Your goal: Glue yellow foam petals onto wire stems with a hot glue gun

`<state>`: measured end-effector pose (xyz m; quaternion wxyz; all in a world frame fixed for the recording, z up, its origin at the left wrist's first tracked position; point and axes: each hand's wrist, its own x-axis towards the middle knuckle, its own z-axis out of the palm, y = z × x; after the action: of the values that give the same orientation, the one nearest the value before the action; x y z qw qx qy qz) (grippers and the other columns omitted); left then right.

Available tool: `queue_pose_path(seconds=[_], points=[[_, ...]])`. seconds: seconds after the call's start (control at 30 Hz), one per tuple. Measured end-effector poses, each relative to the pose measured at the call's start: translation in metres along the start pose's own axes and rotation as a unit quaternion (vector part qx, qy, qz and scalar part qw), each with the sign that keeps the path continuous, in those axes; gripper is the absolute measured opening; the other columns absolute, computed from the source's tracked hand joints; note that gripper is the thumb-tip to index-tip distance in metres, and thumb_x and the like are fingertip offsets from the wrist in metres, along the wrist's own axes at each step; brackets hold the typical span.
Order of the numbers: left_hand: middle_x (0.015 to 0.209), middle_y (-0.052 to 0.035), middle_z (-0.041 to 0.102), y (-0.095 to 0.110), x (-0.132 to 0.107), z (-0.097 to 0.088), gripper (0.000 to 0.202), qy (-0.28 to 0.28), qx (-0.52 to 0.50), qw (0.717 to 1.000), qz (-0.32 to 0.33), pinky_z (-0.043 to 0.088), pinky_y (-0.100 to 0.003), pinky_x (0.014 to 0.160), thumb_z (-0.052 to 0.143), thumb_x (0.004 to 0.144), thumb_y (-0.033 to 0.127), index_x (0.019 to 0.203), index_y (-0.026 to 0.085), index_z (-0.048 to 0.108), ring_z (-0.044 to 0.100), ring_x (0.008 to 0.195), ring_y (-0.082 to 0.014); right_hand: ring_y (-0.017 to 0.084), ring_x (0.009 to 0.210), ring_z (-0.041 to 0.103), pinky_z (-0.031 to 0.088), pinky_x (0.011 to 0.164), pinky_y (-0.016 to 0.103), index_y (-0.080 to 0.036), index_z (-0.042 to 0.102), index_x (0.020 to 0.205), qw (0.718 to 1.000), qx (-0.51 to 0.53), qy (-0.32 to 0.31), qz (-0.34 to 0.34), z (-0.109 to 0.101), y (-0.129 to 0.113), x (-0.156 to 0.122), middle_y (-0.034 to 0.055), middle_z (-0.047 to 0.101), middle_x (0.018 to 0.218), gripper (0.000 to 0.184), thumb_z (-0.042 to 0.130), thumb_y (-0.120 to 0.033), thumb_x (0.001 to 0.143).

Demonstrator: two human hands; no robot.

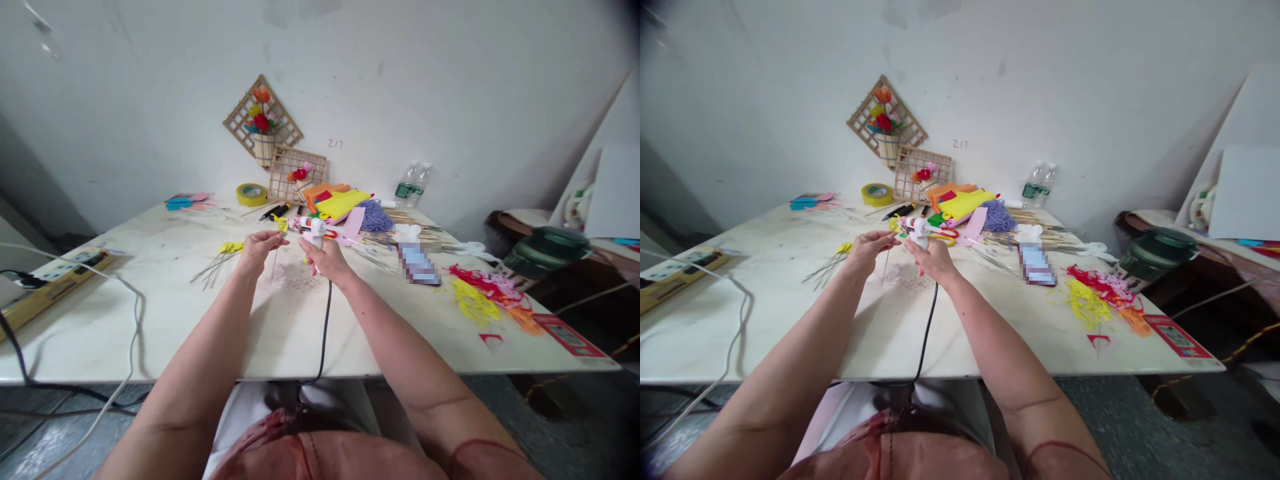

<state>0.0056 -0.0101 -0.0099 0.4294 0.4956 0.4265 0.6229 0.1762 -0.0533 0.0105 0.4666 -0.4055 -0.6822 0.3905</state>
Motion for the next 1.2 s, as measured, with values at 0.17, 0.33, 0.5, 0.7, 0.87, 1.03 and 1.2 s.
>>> queue_pose_path(seconds=[0.17,0.33,0.5,0.7,0.87,1.03,1.2], points=[[0.063,-0.006,0.068,0.0003,-0.0009,0.0007,0.031,-0.008,0.003,1.0,-0.001,0.041,-0.028,0.066,0.076,0.053,0.038,0.072,0.015,0.069,0.061,0.063,-0.0159,0.007,0.035,0.045,0.036,0.032,0.018,-0.016,0.049,0.063,1.0,0.017,-0.001,0.002,0.0007,-0.0004,-0.0005,-0.004,0.048,0.05,0.043,0.053,-0.058,0.074],[0.063,-0.0061,0.068,0.0002,-0.0013,0.0009,0.028,-0.011,0.02,1.0,0.009,0.041,-0.029,0.067,0.075,0.055,0.038,0.07,0.015,0.069,0.061,0.064,-0.0167,0.006,0.034,0.043,0.034,0.031,0.017,-0.016,0.05,0.065,0.999,0.035,-0.015,-0.006,0.0008,-0.0019,-0.0017,-0.0041,0.048,0.051,0.042,0.052,-0.056,0.075],[0.062,-0.0058,0.068,-0.0007,-0.0006,0.0001,0.027,-0.012,0.027,0.999,0.017,0.041,-0.028,0.066,0.074,0.056,0.039,0.07,0.016,0.07,0.061,0.064,-0.0165,0.006,0.036,0.044,0.033,0.03,0.016,-0.016,0.051,0.068,0.999,0.036,-0.021,-0.002,0.0018,-0.0027,-0.0022,-0.0042,0.049,0.051,0.042,0.053,-0.057,0.074],[0.06,-0.0055,0.067,-0.0018,0.0008,0.0006,0.03,-0.007,0.01,1.0,0.015,0.04,-0.028,0.065,0.076,0.053,0.04,0.07,0.015,0.07,0.059,0.061,-0.0152,0.005,0.033,0.043,0.035,0.03,0.017,-0.017,0.05,0.067,0.999,0.025,-0.022,-0.008,0.0026,-0.0014,-0.0021,-0.0053,0.048,0.05,0.042,0.053,-0.058,0.074],[0.06,-0.0049,0.066,-0.0018,0.0006,0.0005,0.03,-0.003,0.012,1.0,0.019,0.04,-0.028,0.064,0.075,0.054,0.04,0.071,0.016,0.07,0.058,0.06,-0.015,0.007,0.033,0.044,0.037,0.031,0.018,-0.017,0.049,0.065,0.999,0.022,-0.024,-0.007,0.0033,-0.0017,-0.0023,-0.0051,0.047,0.049,0.041,0.055,-0.057,0.074],[0.06,-0.0049,0.066,-0.0026,0.0015,-0.0002,0.031,0.003,0.01,1.0,0.022,0.041,-0.029,0.067,0.075,0.053,0.041,0.069,0.016,0.069,0.06,0.062,-0.0158,0.007,0.033,0.044,0.037,0.031,0.019,-0.017,0.051,0.066,1.0,0.015,-0.026,-0.004,0.0039,-0.0008,-0.0017,-0.0047,0.047,0.048,0.039,0.056,-0.055,0.074],[0.061,-0.0054,0.067,-0.0025,0.0023,-0.0009,0.032,0.011,0.009,1.0,0.015,0.041,-0.03,0.067,0.075,0.052,0.042,0.07,0.016,0.069,0.06,0.064,-0.0167,0.007,0.033,0.044,0.035,0.03,0.019,-0.017,0.052,0.066,0.999,0.011,-0.03,-0.005,0.004,-0.0007,-0.0015,-0.0047,0.047,0.048,0.038,0.055,-0.054,0.075]])
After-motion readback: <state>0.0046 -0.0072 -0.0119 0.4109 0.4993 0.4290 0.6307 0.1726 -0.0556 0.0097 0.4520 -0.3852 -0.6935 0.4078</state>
